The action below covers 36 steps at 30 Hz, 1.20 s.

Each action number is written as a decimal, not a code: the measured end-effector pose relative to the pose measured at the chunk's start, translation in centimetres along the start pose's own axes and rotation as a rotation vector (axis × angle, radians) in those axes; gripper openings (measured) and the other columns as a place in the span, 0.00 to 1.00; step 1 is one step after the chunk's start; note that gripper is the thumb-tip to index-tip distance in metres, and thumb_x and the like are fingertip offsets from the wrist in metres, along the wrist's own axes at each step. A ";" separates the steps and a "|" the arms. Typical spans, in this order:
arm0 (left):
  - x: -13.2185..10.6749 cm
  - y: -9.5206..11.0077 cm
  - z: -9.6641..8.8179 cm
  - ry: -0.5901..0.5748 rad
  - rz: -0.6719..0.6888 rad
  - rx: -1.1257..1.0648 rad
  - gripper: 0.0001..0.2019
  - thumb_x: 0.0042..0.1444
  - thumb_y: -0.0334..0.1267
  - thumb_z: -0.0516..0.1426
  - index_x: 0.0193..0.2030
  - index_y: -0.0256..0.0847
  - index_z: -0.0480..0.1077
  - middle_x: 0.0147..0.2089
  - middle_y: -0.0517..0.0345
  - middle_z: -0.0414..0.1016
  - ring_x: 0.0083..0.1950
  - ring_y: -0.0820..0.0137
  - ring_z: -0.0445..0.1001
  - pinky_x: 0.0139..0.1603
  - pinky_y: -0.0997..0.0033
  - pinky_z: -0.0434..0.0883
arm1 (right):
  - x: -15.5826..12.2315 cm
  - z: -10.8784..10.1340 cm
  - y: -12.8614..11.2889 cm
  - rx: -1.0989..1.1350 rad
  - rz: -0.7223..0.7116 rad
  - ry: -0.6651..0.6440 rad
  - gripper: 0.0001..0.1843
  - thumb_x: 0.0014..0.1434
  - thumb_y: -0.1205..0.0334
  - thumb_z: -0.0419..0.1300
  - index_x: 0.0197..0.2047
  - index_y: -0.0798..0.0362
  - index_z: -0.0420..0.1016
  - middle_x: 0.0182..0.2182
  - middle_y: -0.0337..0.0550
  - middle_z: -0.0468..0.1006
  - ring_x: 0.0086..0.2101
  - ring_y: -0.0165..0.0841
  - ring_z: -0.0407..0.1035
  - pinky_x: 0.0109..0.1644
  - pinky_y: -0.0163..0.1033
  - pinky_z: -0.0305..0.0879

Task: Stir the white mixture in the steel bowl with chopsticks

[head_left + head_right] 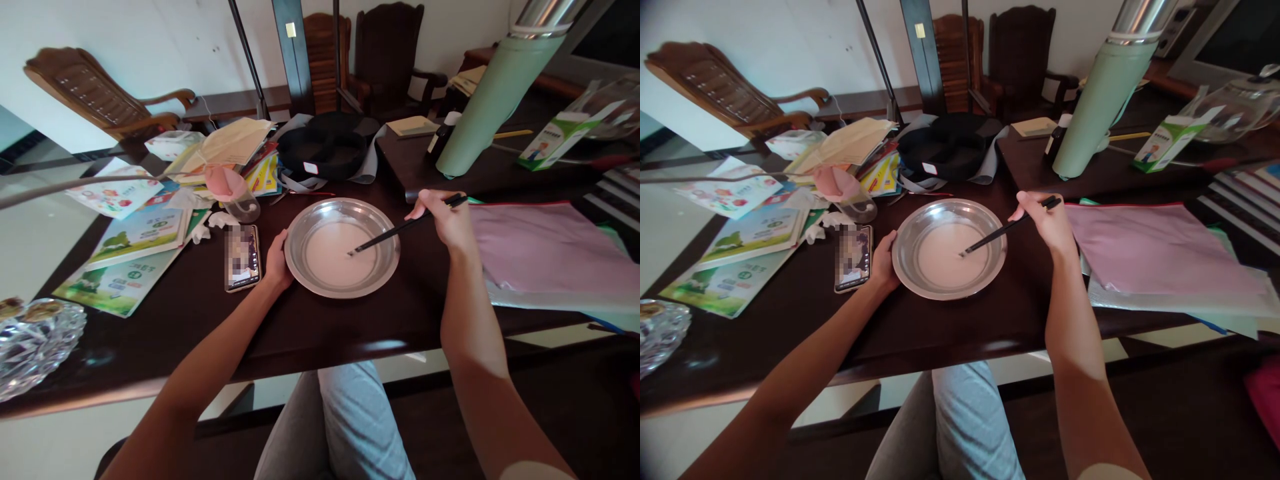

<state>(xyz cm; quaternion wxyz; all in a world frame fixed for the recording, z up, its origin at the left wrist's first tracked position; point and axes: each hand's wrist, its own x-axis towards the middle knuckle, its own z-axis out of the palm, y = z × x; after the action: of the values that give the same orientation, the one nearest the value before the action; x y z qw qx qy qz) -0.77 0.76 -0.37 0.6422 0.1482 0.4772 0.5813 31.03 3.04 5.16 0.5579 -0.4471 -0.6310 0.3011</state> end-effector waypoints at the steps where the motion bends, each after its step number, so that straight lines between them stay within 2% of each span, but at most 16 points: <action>1: 0.0 0.0 0.0 0.001 0.007 0.003 0.13 0.52 0.49 0.66 0.33 0.42 0.76 0.34 0.55 0.84 0.45 0.54 0.83 0.50 0.57 0.79 | 0.0 0.1 -0.1 0.020 0.012 -0.035 0.28 0.60 0.35 0.66 0.19 0.46 0.79 0.20 0.39 0.79 0.26 0.36 0.76 0.41 0.45 0.72; 4: 0.0 0.0 -0.1 -0.008 0.019 0.014 0.13 0.52 0.50 0.67 0.34 0.42 0.76 0.35 0.55 0.84 0.46 0.54 0.83 0.51 0.56 0.79 | -0.3 1.0 -0.8 0.023 0.022 -0.196 0.26 0.59 0.35 0.66 0.22 0.46 0.82 0.23 0.40 0.83 0.30 0.38 0.79 0.43 0.44 0.73; 6: 0.0 0.0 -0.1 -0.016 0.021 0.013 0.13 0.52 0.50 0.66 0.34 0.42 0.77 0.35 0.54 0.84 0.47 0.53 0.83 0.51 0.57 0.79 | -0.3 1.6 -1.0 0.003 0.003 -0.248 0.25 0.58 0.34 0.67 0.25 0.46 0.84 0.27 0.41 0.85 0.34 0.38 0.81 0.45 0.44 0.74; 9: 0.0 -0.1 0.0 -0.020 0.024 0.007 0.12 0.52 0.49 0.66 0.34 0.42 0.76 0.34 0.55 0.84 0.47 0.53 0.83 0.51 0.57 0.79 | -0.2 1.4 -0.8 -0.048 -0.020 -0.146 0.25 0.59 0.34 0.66 0.26 0.47 0.84 0.27 0.41 0.86 0.33 0.38 0.80 0.46 0.45 0.74; 11: -0.1 0.0 0.0 -0.016 0.020 0.011 0.13 0.51 0.49 0.66 0.33 0.42 0.76 0.34 0.55 0.84 0.47 0.53 0.83 0.51 0.57 0.79 | 0.0 0.8 -0.4 -0.065 -0.023 -0.030 0.26 0.59 0.35 0.66 0.23 0.47 0.82 0.24 0.40 0.83 0.31 0.37 0.79 0.46 0.46 0.74; 13: -0.1 0.0 0.1 -0.007 0.010 0.019 0.13 0.51 0.50 0.66 0.33 0.42 0.75 0.34 0.55 0.84 0.47 0.53 0.83 0.52 0.56 0.79 | 0.0 0.3 -0.2 -0.039 -0.010 0.015 0.28 0.60 0.34 0.65 0.20 0.47 0.79 0.21 0.40 0.81 0.28 0.37 0.78 0.45 0.46 0.74; 16: -0.1 0.0 0.1 -0.004 0.006 0.031 0.14 0.51 0.50 0.66 0.32 0.42 0.75 0.33 0.55 0.83 0.47 0.53 0.83 0.52 0.56 0.78 | -0.2 0.7 -0.6 -0.003 0.031 -0.103 0.28 0.58 0.33 0.65 0.20 0.46 0.79 0.21 0.40 0.81 0.28 0.38 0.79 0.44 0.46 0.75; 19: -0.1 0.0 0.0 -0.015 0.025 0.027 0.13 0.51 0.50 0.66 0.32 0.42 0.75 0.33 0.55 0.84 0.47 0.53 0.83 0.52 0.56 0.79 | -0.4 1.7 -1.1 -0.008 0.029 -0.241 0.26 0.58 0.32 0.65 0.24 0.45 0.83 0.26 0.40 0.85 0.33 0.38 0.81 0.45 0.44 0.74; 21: -0.1 0.0 0.0 -0.023 0.034 0.025 0.14 0.50 0.50 0.67 0.33 0.42 0.75 0.33 0.55 0.84 0.47 0.52 0.83 0.52 0.55 0.79 | -0.3 1.8 -1.1 -0.038 0.010 -0.219 0.26 0.58 0.32 0.65 0.25 0.45 0.84 0.28 0.40 0.86 0.34 0.39 0.81 0.46 0.45 0.74; 26: -0.1 0.0 0.0 -0.021 0.027 0.025 0.15 0.49 0.51 0.68 0.32 0.42 0.75 0.34 0.55 0.84 0.47 0.52 0.84 0.52 0.55 0.79 | 0.0 0.4 -0.4 -0.068 -0.007 0.021 0.30 0.59 0.31 0.63 0.19 0.45 0.78 0.20 0.40 0.80 0.28 0.39 0.77 0.44 0.48 0.74; 28: -0.1 0.0 0.1 -0.011 0.022 0.025 0.14 0.50 0.51 0.67 0.32 0.42 0.75 0.34 0.54 0.84 0.47 0.52 0.83 0.52 0.55 0.79 | -0.1 0.3 -0.4 -0.033 0.008 0.003 0.30 0.58 0.30 0.64 0.18 0.45 0.77 0.18 0.40 0.78 0.27 0.39 0.77 0.43 0.48 0.74; 33: -0.1 -0.1 0.1 -0.001 0.027 0.029 0.14 0.52 0.51 0.66 0.33 0.42 0.76 0.34 0.55 0.84 0.46 0.54 0.83 0.51 0.56 0.79 | -0.3 1.7 -1.1 -0.022 0.022 -0.246 0.27 0.58 0.32 0.65 0.24 0.46 0.83 0.26 0.41 0.85 0.34 0.40 0.80 0.46 0.46 0.74; 34: -0.1 -0.1 0.1 0.000 0.030 0.029 0.14 0.52 0.51 0.66 0.33 0.42 0.75 0.34 0.55 0.84 0.46 0.54 0.83 0.51 0.56 0.79 | -0.3 1.8 -1.1 -0.030 0.014 -0.242 0.26 0.58 0.32 0.65 0.25 0.46 0.83 0.27 0.41 0.85 0.35 0.39 0.80 0.46 0.45 0.74; 36: -0.1 -0.1 0.1 -0.005 0.026 0.026 0.14 0.52 0.50 0.66 0.33 0.42 0.75 0.34 0.55 0.83 0.46 0.54 0.83 0.51 0.56 0.79 | -0.2 1.5 -0.9 -0.053 0.002 -0.145 0.26 0.58 0.32 0.66 0.25 0.46 0.83 0.27 0.41 0.85 0.33 0.38 0.79 0.46 0.46 0.73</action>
<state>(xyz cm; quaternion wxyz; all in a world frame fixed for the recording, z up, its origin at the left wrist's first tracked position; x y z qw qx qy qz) -0.66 0.71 -0.32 0.6336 0.1642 0.4813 0.5831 29.34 2.68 5.54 0.4983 -0.4393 -0.6771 0.3166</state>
